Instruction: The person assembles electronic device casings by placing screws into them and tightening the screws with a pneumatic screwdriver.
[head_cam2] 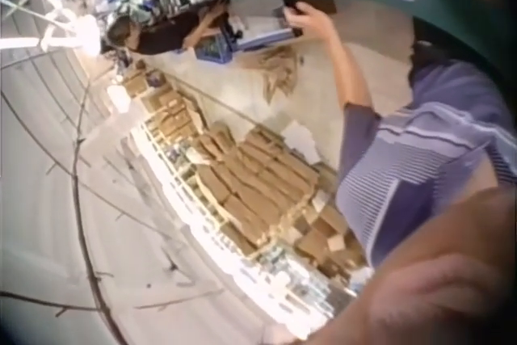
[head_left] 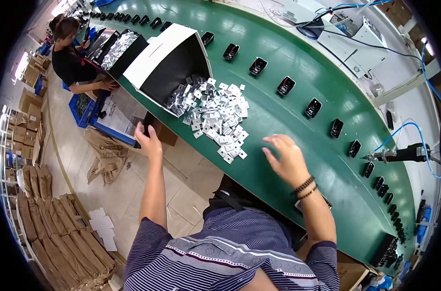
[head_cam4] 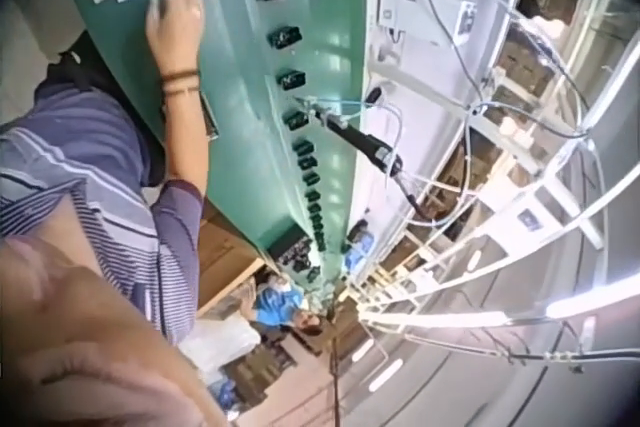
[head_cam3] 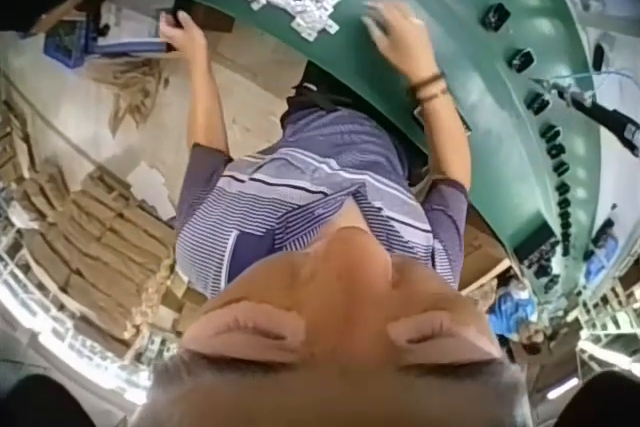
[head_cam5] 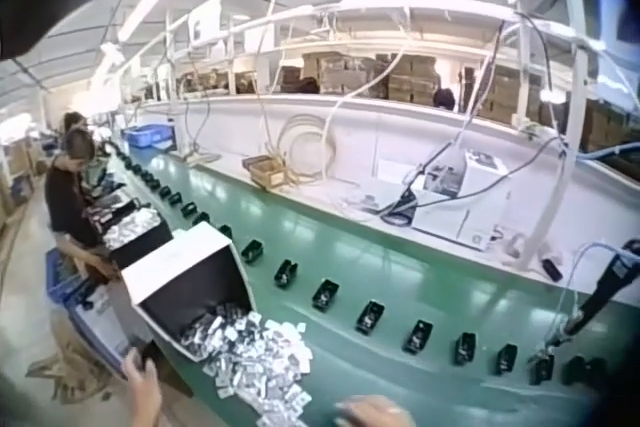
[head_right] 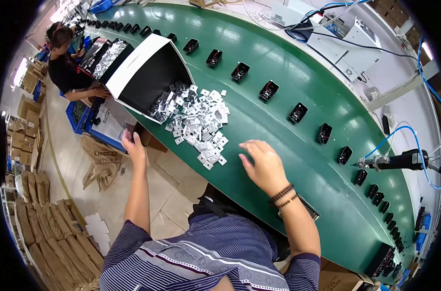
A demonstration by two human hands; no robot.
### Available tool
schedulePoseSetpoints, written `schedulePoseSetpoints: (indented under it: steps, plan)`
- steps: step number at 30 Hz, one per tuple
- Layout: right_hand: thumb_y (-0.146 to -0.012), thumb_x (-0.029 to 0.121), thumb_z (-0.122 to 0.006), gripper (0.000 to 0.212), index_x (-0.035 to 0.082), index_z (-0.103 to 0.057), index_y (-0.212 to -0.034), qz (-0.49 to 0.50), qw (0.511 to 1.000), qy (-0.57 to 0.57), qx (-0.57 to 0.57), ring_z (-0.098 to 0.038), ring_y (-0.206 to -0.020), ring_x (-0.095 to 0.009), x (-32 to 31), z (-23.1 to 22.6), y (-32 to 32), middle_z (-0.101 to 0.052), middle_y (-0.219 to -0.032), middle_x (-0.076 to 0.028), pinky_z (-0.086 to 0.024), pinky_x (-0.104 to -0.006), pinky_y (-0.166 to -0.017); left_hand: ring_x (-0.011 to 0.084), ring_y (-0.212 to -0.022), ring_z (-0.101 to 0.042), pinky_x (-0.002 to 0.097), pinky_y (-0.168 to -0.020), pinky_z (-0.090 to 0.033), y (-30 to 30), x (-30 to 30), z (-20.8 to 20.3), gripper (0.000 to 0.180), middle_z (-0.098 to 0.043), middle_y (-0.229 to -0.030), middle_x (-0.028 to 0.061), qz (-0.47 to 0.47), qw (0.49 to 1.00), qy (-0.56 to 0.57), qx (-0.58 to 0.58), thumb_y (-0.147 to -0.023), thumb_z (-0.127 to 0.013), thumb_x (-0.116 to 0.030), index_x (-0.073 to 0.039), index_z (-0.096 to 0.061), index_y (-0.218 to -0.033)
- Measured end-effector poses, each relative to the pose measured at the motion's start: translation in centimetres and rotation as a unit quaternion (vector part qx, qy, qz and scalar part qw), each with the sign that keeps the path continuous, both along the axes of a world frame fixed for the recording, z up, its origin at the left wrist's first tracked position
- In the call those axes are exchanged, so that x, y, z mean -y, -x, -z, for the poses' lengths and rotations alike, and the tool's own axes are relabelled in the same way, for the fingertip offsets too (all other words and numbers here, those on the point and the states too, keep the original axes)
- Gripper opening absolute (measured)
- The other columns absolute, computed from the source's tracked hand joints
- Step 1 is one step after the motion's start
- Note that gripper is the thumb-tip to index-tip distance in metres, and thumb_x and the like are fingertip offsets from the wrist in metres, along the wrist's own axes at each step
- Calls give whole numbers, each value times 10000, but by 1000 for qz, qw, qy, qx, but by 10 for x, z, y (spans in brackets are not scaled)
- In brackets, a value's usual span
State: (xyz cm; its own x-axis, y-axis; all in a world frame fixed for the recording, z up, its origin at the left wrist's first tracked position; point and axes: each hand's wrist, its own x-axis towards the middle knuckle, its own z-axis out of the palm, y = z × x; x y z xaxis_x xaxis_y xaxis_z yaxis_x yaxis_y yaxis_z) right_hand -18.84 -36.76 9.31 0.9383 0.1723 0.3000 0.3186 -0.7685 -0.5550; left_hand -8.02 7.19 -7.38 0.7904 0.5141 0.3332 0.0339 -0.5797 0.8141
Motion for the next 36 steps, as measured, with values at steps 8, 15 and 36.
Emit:
schedulePoseSetpoints:
  steps: [8, 15, 36]
  plan:
    - [-838, 22, -753, 289, 61, -695, -1119, -115, 993, 2, 20, -680, -965, -257, -32, 53, -54, -721, -1145, -63, -552, -350, -846, 444, -1274, -531, 560, -1067, -436, -194, -49, -4, 643, -479, -1412, 209, -217, 966, -106, -95, -1004, -593, -426, -71, -335, -1475]
    - [-831, 2, -751, 261, 54, -689, -1079, -89, 996, -1, -1, -667, -930, -243, -15, 55, -50, -720, -1125, -46, -552, -344, -831, 361, -1384, -491, 530, -1103, -438, -204, -67, -8, 636, -422, -1519, 187, -6, 948, 222, -228, -1033, -559, -454, -74, -332, -1489]
    - [-790, 38, -688, 100, 41, -637, -876, 119, 959, 174, 191, -671, -849, -298, -45, 51, -361, -699, -977, -107, -554, -375, -770, 399, -1462, -417, 629, -1164, -362, -187, 1, -93, 770, -380, -1636, 161, 439, 578, 687, 19, -1055, -292, -652, -142, -298, -1632]
